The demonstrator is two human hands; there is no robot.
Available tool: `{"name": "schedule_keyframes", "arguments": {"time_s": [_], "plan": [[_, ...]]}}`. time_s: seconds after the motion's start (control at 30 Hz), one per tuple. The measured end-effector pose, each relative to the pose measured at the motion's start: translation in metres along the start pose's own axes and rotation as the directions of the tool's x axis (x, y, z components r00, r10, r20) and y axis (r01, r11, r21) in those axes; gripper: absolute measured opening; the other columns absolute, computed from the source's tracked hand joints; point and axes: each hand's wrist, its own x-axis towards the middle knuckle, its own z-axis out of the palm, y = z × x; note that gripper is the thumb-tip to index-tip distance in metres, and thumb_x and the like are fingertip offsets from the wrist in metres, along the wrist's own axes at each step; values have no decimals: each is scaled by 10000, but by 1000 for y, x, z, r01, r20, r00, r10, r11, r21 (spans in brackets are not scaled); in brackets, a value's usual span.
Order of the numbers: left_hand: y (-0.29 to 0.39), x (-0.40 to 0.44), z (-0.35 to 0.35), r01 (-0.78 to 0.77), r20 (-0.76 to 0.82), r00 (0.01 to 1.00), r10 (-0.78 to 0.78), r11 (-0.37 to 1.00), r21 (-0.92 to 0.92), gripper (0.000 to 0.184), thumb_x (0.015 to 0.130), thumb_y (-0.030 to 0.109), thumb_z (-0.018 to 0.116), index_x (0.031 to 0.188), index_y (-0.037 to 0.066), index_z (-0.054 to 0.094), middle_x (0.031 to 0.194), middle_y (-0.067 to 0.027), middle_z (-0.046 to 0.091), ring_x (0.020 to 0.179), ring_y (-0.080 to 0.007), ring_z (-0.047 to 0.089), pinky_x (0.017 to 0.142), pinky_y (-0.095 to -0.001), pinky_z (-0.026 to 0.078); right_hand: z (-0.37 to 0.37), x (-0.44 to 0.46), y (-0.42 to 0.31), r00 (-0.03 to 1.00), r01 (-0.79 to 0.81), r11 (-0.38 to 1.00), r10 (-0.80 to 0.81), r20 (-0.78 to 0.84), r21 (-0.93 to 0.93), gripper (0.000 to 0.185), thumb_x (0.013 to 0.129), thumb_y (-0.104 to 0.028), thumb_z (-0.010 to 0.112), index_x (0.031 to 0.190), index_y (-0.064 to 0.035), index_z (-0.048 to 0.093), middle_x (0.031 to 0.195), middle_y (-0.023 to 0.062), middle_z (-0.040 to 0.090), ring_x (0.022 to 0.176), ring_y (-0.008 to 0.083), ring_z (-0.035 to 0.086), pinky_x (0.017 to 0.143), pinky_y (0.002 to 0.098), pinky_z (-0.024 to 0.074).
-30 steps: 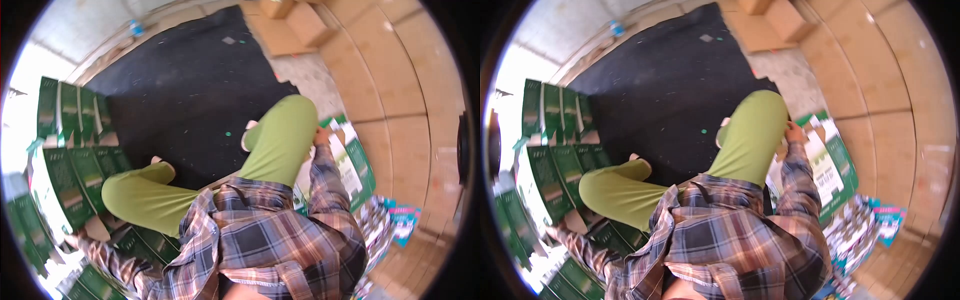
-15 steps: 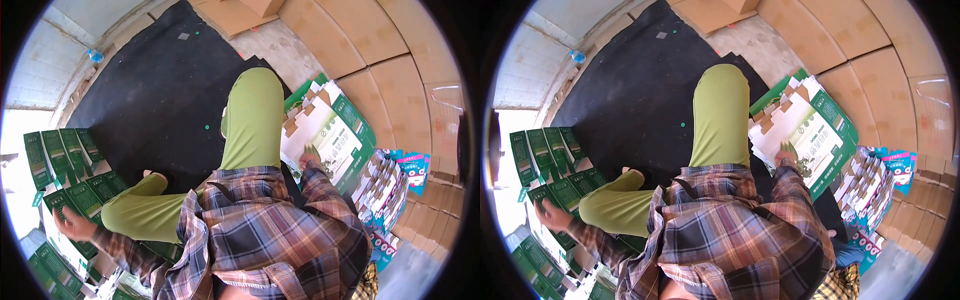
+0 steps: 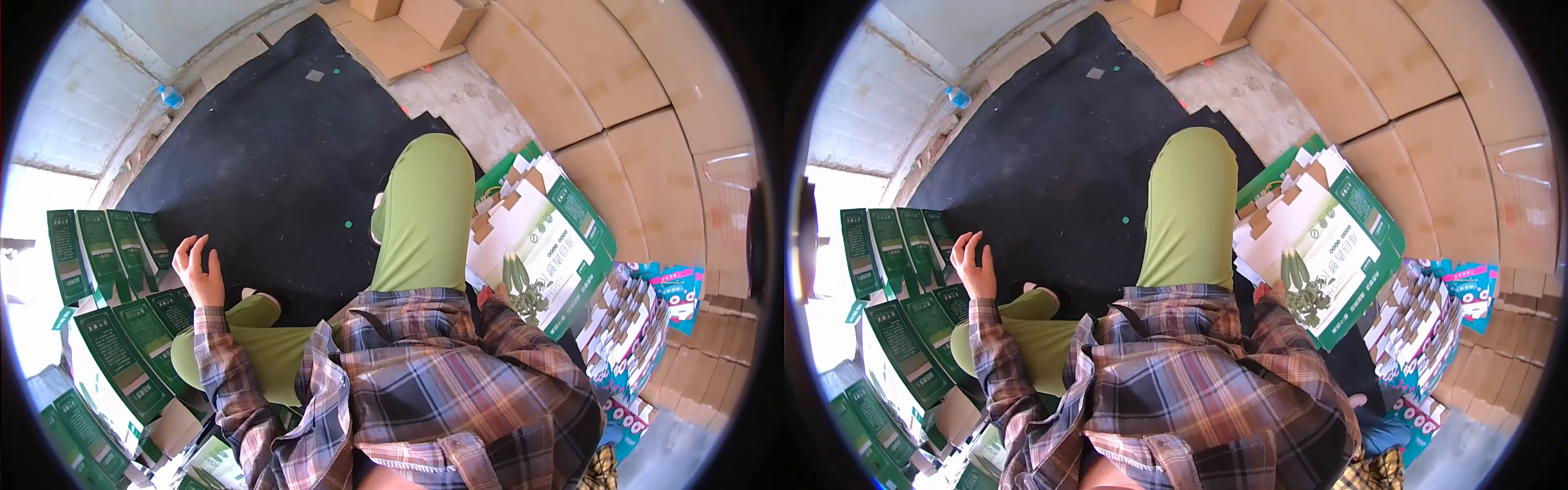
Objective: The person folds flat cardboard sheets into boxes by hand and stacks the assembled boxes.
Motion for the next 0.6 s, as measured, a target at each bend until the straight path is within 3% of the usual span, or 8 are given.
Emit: {"name": "schedule_keyframes", "arguments": {"time_s": [0.07, 0.1, 0.17, 0.23, 0.3, 0.33, 0.47, 0.6], "plan": [[-5, -2, 0, 7, 6, 1000, -7, 999, -35, 291, 762, 44, 648, 1049, 91, 635, 1117, -78, 532, 1073, -275, 462, 935, -377, 381, 11, -8, 8, 979, 185, 976, -193, 64, 113, 523, 813, -619, 546, 999, -131, 566, 722, 6, 576, 574, 157, 550, 501, 272, 466], [-8, -3, 1, 13, -3, 1000, -13, 999, -33, 291, 762, 44, 648, 1049, 91, 635, 1117, -78, 532, 1073, -275, 462, 935, -377, 381, 17, -13, 7, 978, 186, 977, -194, 73, 108, 523, 813, -619, 546, 999, -131, 566, 722, 6, 576, 574, 157, 550, 501, 272, 466], [-13, -3, 2, 38, 31, 999, -36, 995, -88, 276, 766, 41, 641, 1038, 88, 638, 1114, -79, 530, 1065, -276, 465, 932, -377, 383, 33, -32, 4, 951, 278, 946, -295, 91, 165, 519, 811, -613, 556, 1017, -137, 564, 735, 6, 582, 608, 145, 556, 507, 261, 468], [-12, -2, 2, -14, -11, 1000, 14, 997, -70, 252, 781, 38, 633, 1030, 79, 642, 1086, -75, 538, 988, -246, 507, 859, -343, 423, 50, -39, -7, 880, 395, 905, -421, 217, 157, 458, 822, -553, 590, 1024, -142, 560, 779, 5, 588, 644, 129, 561, 545, 262, 492], [-11, -2, 2, 241, 177, 965, -195, 924, -296, 231, 797, 38, 625, 1025, 71, 644, 1051, -66, 546, 901, -213, 539, 766, -308, 448, 83, -56, -20, 807, 515, 836, -547, 222, 188, 422, 833, -528, 583, 954, -124, 591, 735, 14, 591, 619, 126, 573, 533, 266, 509], [-8, -2, 2, 151, 128, 984, -121, 954, -258, 215, 810, 43, 619, 1022, 65, 645, 1020, -61, 551, 842, -192, 553, 689, -281, 451, 105, -83, -28, 826, 501, 844, -533, 185, 191, 398, 844, -494, 589, 988, -124, 574, 761, 12, 570, 649, 121, 557, 562, 256, 491], [-7, 1, 1, 123, 114, 989, -97, 963, -241, 215, 811, 46, 616, 1023, 67, 644, 1010, -66, 554, 861, -194, 552, 695, -277, 453, 161, -161, -51, 774, 550, 802, -594, 218, 232, 347, 857, -415, 606, 1014, -109, 559, 773, 10, 540, 668, 111, 521, 607, 241, 453], [-12, 1, 4, 124, 105, 989, -101, 964, -234, 221, 809, 54, 621, 1028, 72, 643, 999, -69, 560, 852, -191, 554, 680, -274, 459, 189, -242, -34, 639, 508, 795, -605, 474, 331, 290, 861, -356, 615, 954, -84, 577, 750, 8, 530, 644, 106, 493, 580, 247, 429]]}}
